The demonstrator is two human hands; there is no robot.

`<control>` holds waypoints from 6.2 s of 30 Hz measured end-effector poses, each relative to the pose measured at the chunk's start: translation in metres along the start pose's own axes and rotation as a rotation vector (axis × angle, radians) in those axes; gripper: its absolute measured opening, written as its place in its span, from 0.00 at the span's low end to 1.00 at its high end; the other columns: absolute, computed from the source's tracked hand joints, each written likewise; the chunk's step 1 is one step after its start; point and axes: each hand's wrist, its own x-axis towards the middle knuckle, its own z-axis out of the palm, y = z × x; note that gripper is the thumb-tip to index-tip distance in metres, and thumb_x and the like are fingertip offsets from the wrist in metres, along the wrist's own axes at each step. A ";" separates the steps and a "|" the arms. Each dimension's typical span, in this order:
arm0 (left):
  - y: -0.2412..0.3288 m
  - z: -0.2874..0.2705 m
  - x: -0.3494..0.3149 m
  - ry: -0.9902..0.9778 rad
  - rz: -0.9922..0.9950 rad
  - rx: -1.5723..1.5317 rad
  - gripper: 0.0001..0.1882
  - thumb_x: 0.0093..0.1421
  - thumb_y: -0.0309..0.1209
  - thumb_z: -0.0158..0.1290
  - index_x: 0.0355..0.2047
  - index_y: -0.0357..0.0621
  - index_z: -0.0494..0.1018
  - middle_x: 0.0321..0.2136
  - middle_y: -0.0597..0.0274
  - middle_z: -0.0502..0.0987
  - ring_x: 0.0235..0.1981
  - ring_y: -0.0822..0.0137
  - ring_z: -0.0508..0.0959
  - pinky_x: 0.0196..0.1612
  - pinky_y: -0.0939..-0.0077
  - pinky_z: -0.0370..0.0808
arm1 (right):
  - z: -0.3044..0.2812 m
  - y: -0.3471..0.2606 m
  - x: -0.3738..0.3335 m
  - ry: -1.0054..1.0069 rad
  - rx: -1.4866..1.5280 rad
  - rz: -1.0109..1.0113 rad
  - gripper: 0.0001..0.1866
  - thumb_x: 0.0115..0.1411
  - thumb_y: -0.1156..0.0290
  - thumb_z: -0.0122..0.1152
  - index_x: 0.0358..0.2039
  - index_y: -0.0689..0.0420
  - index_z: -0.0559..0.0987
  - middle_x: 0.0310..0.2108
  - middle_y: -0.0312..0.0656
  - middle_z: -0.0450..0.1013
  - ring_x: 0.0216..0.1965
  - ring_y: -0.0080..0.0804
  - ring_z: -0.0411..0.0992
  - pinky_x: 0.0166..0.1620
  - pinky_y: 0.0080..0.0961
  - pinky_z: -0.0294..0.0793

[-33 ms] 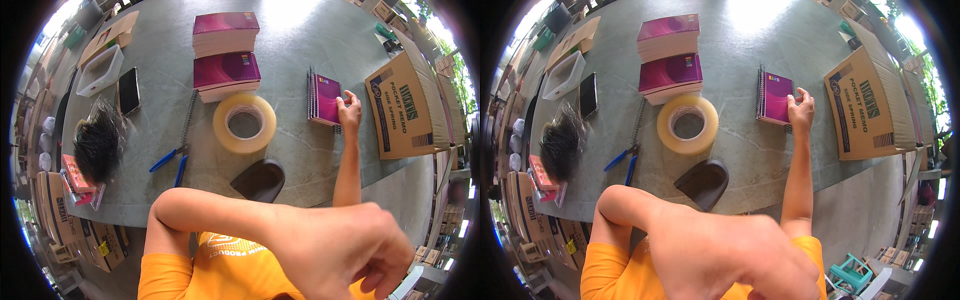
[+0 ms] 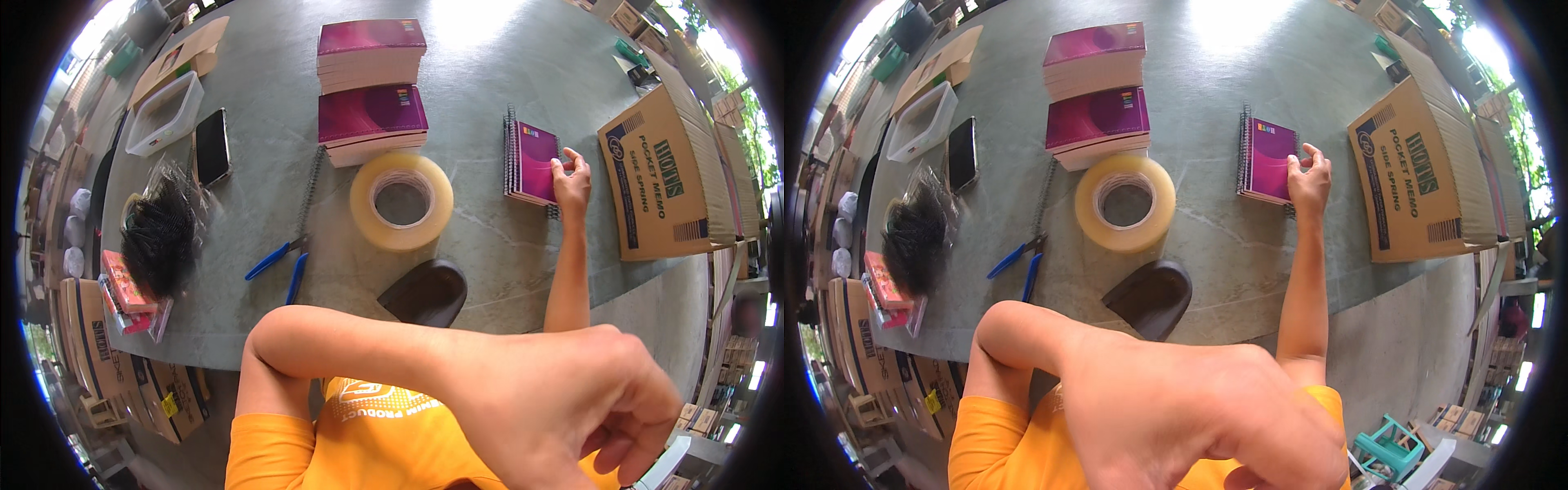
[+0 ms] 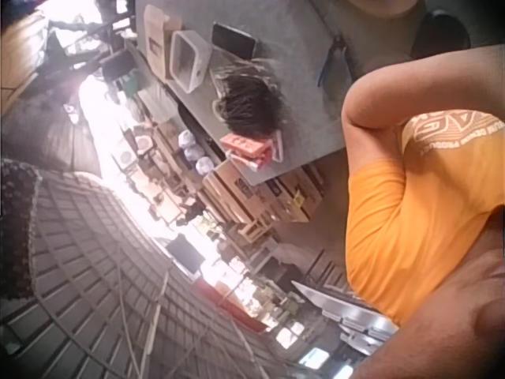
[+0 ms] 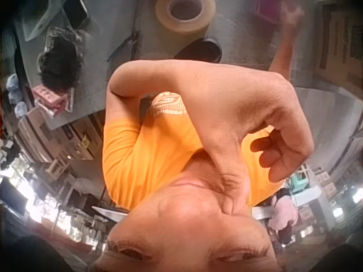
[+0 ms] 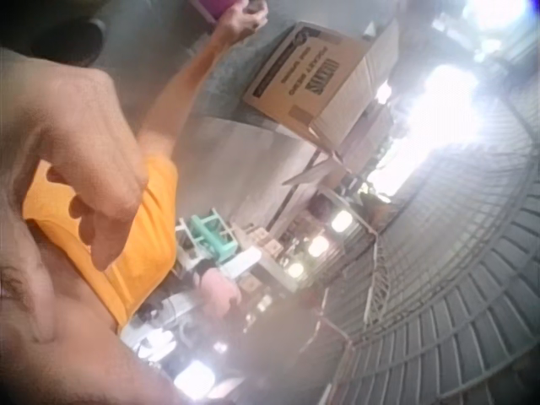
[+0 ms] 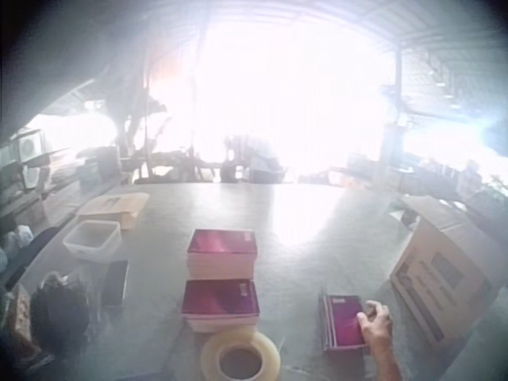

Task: The person assembles notebooks by threading wire coils into the pre-punched holes of small purple notebooks using their hands and places them in a stack.

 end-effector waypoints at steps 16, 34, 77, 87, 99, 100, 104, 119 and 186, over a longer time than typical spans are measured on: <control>-0.015 -0.054 -0.119 0.620 -0.477 1.515 0.09 0.52 0.33 0.57 0.28 0.42 0.71 0.28 0.56 0.74 0.33 0.55 0.76 0.35 0.64 0.74 | 0.099 -0.183 -0.084 -0.137 0.192 -1.175 0.15 0.53 0.71 0.59 0.43 0.53 0.78 0.45 0.37 0.72 0.48 0.36 0.69 0.53 0.32 0.65; 0.021 -0.152 -0.274 1.430 -0.688 1.525 0.09 0.59 0.32 0.53 0.35 0.37 0.73 0.33 0.59 0.76 0.34 0.63 0.77 0.39 0.69 0.73 | 0.029 -0.189 -0.083 -0.343 0.132 -1.050 0.15 0.47 0.80 0.54 0.37 0.52 0.77 0.26 0.36 0.73 0.33 0.33 0.72 0.37 0.30 0.67; 0.035 -0.081 -0.190 1.280 -0.762 1.212 0.11 0.59 0.37 0.54 0.34 0.41 0.74 0.26 0.54 0.76 0.26 0.58 0.77 0.31 0.67 0.72 | 0.041 -0.197 -0.098 -0.441 0.072 -1.049 0.06 0.50 0.73 0.59 0.31 0.52 0.76 0.29 0.36 0.75 0.32 0.33 0.73 0.37 0.31 0.67; 0.028 -0.075 -0.184 1.287 -0.395 2.074 0.08 0.57 0.32 0.55 0.32 0.40 0.72 0.25 0.57 0.71 0.25 0.59 0.72 0.29 0.66 0.70 | 0.046 -0.214 -0.109 -0.491 0.400 -0.863 0.08 0.52 0.71 0.61 0.33 0.53 0.74 0.32 0.37 0.75 0.34 0.37 0.73 0.36 0.32 0.66; -0.052 -0.039 -0.155 0.936 -0.483 1.651 0.26 0.54 0.30 0.57 0.54 0.47 0.67 0.33 0.51 0.70 0.36 0.50 0.75 0.33 0.60 0.75 | 0.021 -0.183 -0.084 -0.514 0.223 -0.903 0.07 0.49 0.69 0.65 0.30 0.54 0.78 0.31 0.38 0.76 0.35 0.36 0.75 0.40 0.31 0.73; -0.025 -0.039 -0.153 1.038 -0.373 1.754 0.26 0.54 0.26 0.57 0.54 0.48 0.67 0.33 0.52 0.69 0.36 0.50 0.75 0.33 0.60 0.75 | 0.017 -0.172 -0.075 -0.644 0.358 -0.714 0.08 0.49 0.71 0.66 0.31 0.55 0.78 0.32 0.37 0.77 0.35 0.31 0.75 0.40 0.27 0.73; 0.010 -0.058 -0.173 1.308 -0.406 2.107 0.26 0.53 0.27 0.58 0.54 0.47 0.67 0.35 0.54 0.71 0.35 0.56 0.75 0.34 0.64 0.73 | 0.043 -0.139 -0.071 -0.948 1.085 -0.219 0.12 0.52 0.77 0.66 0.39 0.61 0.80 0.34 0.35 0.77 0.36 0.22 0.74 0.43 0.19 0.75; 0.031 -0.059 -0.151 1.283 -0.134 2.171 0.23 0.48 0.24 0.61 0.46 0.54 0.76 0.25 0.65 0.68 0.28 0.70 0.69 0.31 0.76 0.70 | 0.045 -0.126 -0.086 -0.921 1.133 -0.264 0.09 0.55 0.80 0.62 0.38 0.62 0.79 0.33 0.34 0.77 0.37 0.18 0.72 0.42 0.16 0.72; -0.026 -0.112 -0.085 0.607 -0.348 1.845 0.09 0.52 0.22 0.53 0.35 0.35 0.74 0.31 0.50 0.76 0.36 0.52 0.75 0.40 0.64 0.73 | 0.041 -0.093 -0.109 -0.656 0.916 -0.353 0.10 0.58 0.75 0.56 0.40 0.61 0.77 0.29 0.44 0.77 0.29 0.20 0.73 0.36 0.22 0.72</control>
